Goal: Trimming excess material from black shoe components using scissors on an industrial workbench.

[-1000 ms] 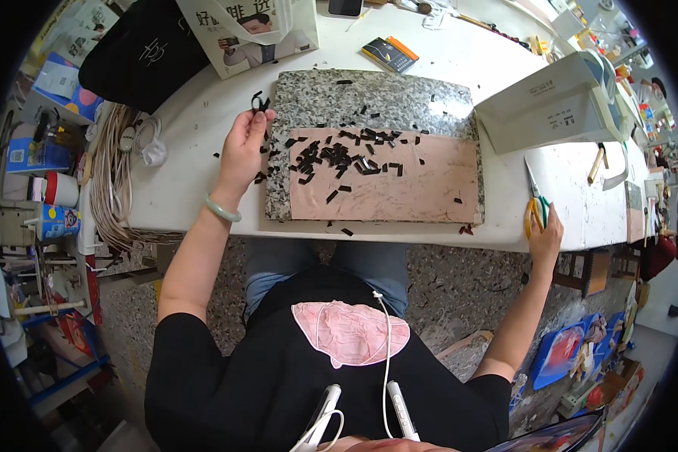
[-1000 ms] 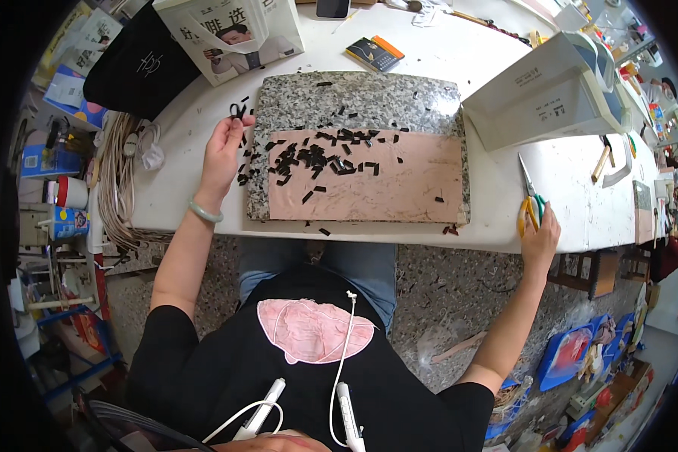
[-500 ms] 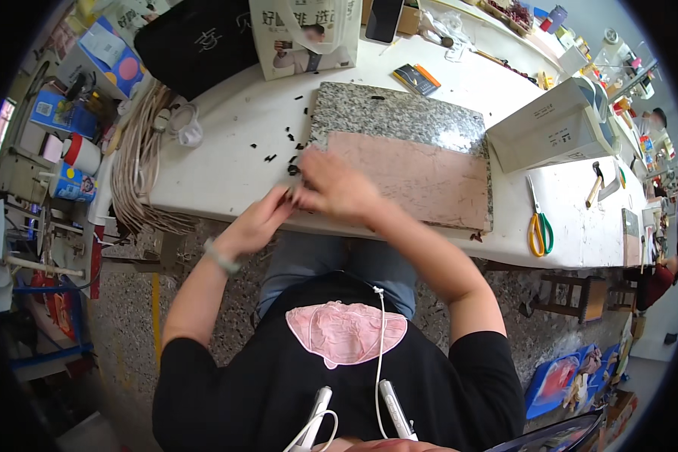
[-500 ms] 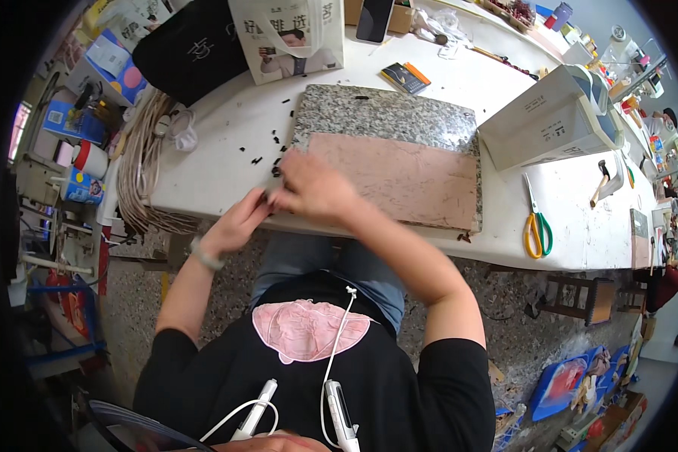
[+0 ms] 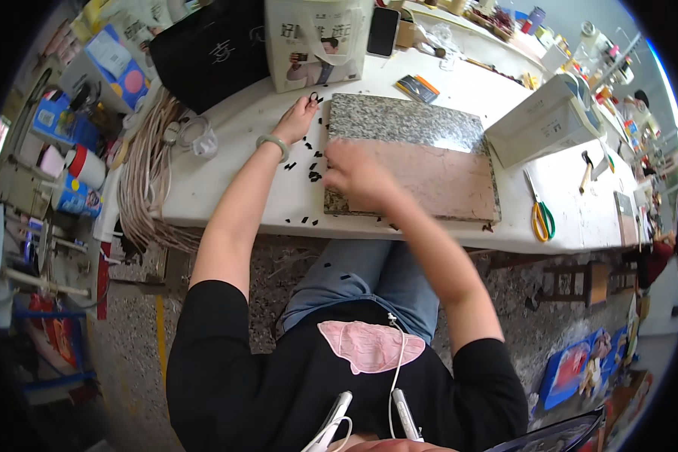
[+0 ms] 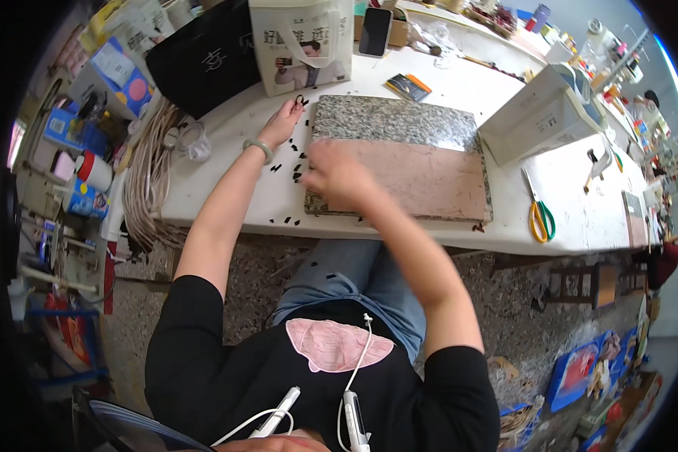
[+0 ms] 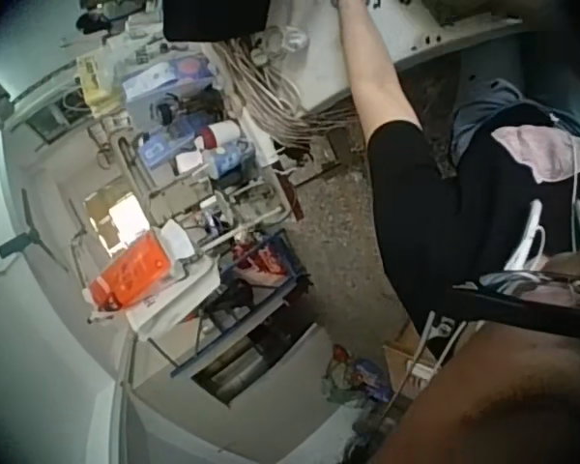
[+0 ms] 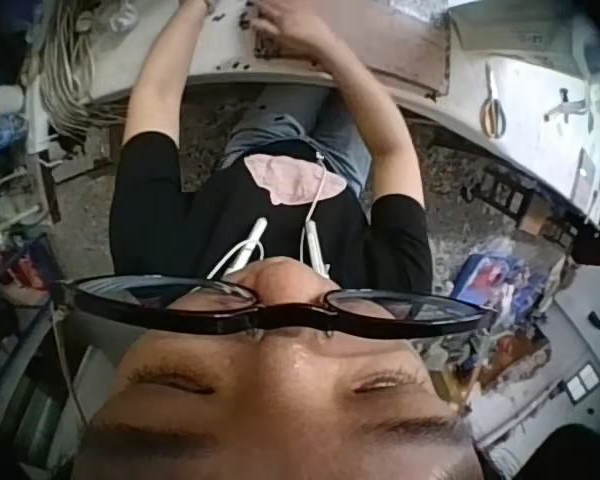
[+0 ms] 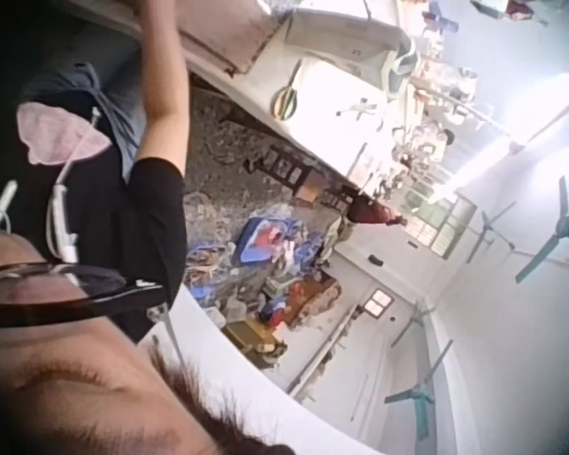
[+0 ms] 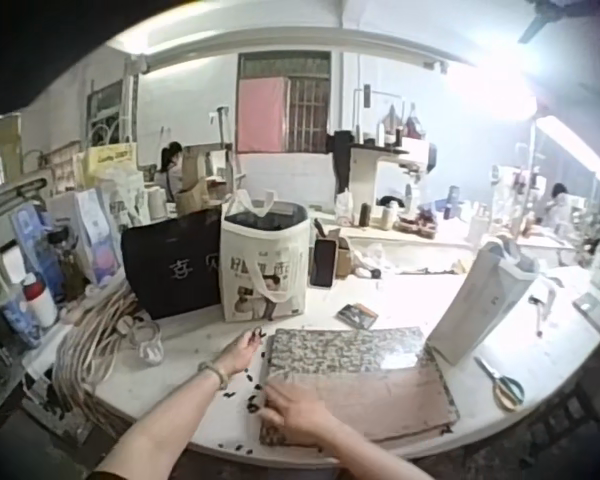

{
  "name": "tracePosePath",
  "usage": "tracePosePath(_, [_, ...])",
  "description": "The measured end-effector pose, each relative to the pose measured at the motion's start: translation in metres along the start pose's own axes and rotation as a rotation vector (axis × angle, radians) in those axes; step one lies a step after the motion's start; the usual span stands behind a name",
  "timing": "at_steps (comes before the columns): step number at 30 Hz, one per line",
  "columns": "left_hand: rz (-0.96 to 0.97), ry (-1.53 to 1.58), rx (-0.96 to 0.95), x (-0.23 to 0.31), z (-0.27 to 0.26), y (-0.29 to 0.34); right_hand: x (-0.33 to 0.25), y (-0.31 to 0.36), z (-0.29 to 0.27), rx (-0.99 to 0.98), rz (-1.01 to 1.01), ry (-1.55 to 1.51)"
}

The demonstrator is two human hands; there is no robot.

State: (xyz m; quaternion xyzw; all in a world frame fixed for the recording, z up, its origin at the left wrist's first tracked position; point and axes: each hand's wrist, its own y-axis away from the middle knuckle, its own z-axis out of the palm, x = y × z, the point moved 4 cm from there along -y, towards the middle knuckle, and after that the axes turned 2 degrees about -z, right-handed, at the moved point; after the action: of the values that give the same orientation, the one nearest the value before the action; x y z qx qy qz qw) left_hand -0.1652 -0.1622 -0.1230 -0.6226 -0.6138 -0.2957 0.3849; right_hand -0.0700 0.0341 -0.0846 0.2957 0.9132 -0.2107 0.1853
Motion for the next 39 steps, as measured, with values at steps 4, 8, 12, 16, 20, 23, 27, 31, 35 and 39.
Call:
tracePosePath(4, [-0.001, 0.121, -0.209, 0.026, 0.020, 0.058, -0.098, 0.099, -0.001, -0.030, -0.213, -0.587])
tracePosePath(8, [-0.007, 0.078, -0.328, 0.050, 0.005, 0.169, -0.083, 0.145, -0.023, 0.223, 0.104, -0.720])
tracePosePath(12, [0.033, 0.318, -0.533, 0.087, -0.004, 0.223, -0.055, 0.170, -0.043, 0.399, 0.649, -0.899])
tracePosePath(16, [-0.213, 0.547, -0.727, 0.148, 0.003, 0.241, -0.067, 0.149, -0.076, 0.404, 0.388, -0.751])
tracePosePath(20, [-0.334, 0.361, -0.998, 0.194, 0.046, 0.205, -0.066, 0.154, -0.100, 0.385, 0.283, -0.710])
tracePosePath(23, [-0.268, 0.590, -0.883, 0.223, 0.074, 0.187, -0.051, 0.181, -0.167, 0.537, 0.230, -0.434])
tracePosePath(27, [-0.077, 0.607, -0.687, 0.255, 0.101, 0.111, 0.016, 0.239, -0.316, 1.184, 0.234, 0.089])
tracePosePath(31, [0.099, 0.393, -0.579, 0.312, 0.126, 0.043, 0.093, 0.221, -0.433, 1.050, 0.360, 0.398])
tracePosePath(35, [0.388, 0.394, -0.407, 0.398, 0.148, -0.031, 0.154, 0.225, -0.470, 0.738, 0.476, 0.429])
tracePosePath(39, [0.972, -0.018, -0.235, 0.493, 0.192, -0.091, 0.184, 0.275, -0.473, 0.926, 0.874, 0.224])
